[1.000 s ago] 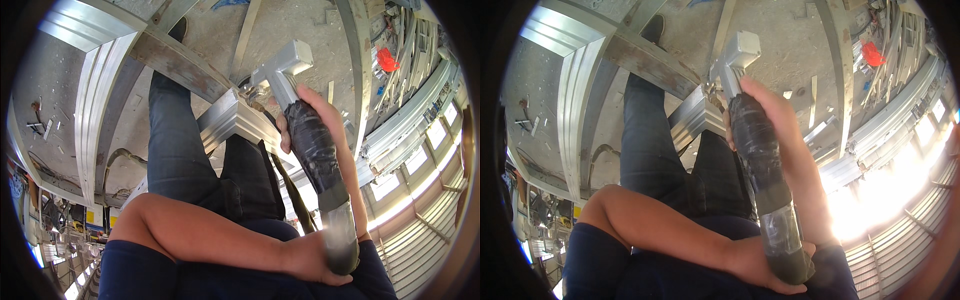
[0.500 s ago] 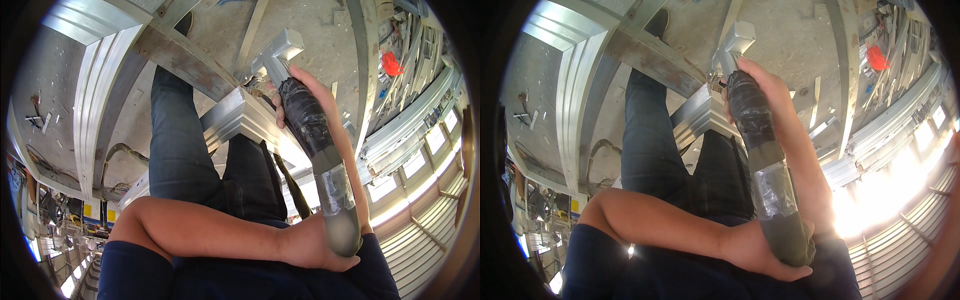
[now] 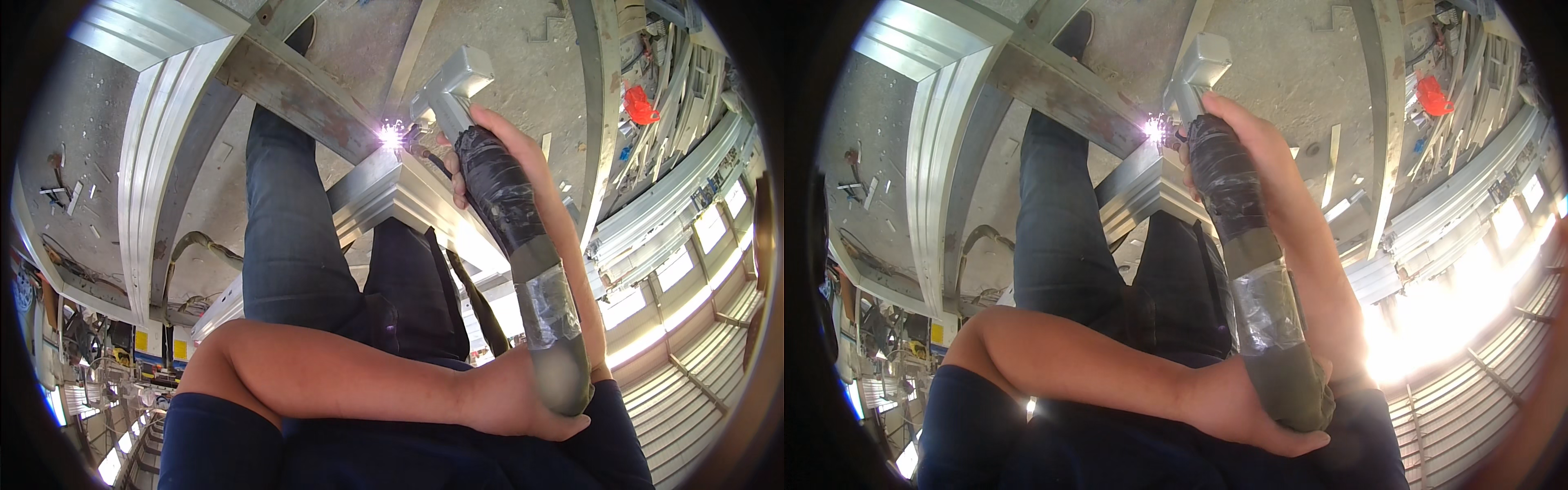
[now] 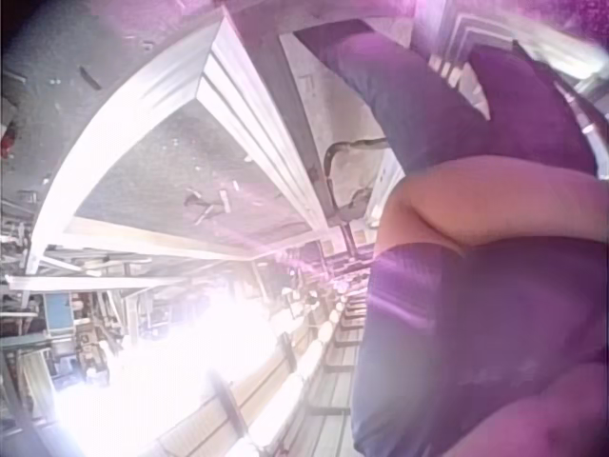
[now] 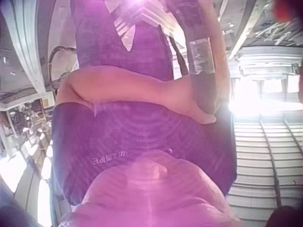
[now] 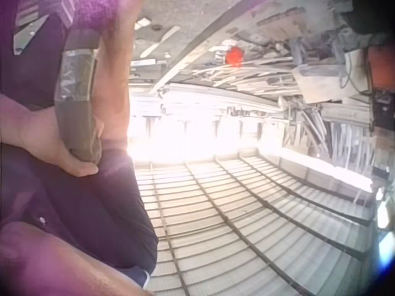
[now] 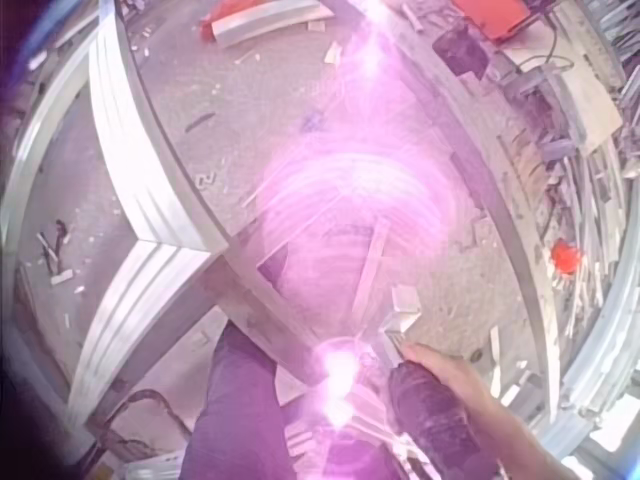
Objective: The person positions a metal frame on the floor and uses a handheld welding torch to weld the joints of the frame. The person then lifts and repositions the frame to continue welding other joints.
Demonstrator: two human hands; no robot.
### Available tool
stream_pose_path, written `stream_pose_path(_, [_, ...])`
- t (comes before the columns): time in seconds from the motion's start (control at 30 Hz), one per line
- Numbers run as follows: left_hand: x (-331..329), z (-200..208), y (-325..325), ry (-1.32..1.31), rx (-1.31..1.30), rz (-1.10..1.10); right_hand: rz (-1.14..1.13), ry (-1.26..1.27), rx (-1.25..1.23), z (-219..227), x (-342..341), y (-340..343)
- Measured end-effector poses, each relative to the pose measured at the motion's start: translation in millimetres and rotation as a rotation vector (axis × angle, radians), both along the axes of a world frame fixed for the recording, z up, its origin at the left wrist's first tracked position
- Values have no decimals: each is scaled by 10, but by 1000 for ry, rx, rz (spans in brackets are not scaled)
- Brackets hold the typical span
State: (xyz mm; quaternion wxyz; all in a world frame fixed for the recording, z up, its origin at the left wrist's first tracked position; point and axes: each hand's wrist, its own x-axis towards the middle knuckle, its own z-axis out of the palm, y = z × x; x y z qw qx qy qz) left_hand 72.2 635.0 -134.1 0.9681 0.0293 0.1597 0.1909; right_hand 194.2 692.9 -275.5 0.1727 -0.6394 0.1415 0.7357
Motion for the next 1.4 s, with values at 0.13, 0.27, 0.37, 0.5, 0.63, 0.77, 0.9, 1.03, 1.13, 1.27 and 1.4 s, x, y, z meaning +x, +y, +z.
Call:
stream_pose_path(0.13, [-5,-9,14,-33,-13,-36,21,-17,4,47,-20,22])
stream_pose_path(0.27, [13,52,39,-27,-22,-24,36,-20,-3,136,-2,24])
stream_pose_path(0.37, [12,75,56,-42,19,-45,33,-37,-8,188,5,6])
stream_pose_path(0.5, [15,92,41,-84,31,-90,0,-51,19,242,-11,-14])
stream_pose_path(0.63, [30,161,-27,-80,-22,-77,16,-38,12,266,23,-50])
stream_pose_path(0.77, [44,201,-68,-86,28,-118,0,-28,5,351,33,-48])
stream_pose_path(0.9, [61,256,-111,-88,26,-126,-31,-19,0,388,56,-92])
stream_pose_path(1.03, [53,282,-116,-118,10,-155,-49,-9,-15,475,39,-84])
stream_pose_path(1.13, [47,295,-96,-99,59,-192,-52,-6,-22,506,51,-89])
stream_pose_path(1.27, [55,331,-105,-125,65,-208,-83,24,-10,541,84,-147])
stream_pose_path(1.4, [67,374,-148,-145,44,-214,-63,-14,6,580,75,-187])
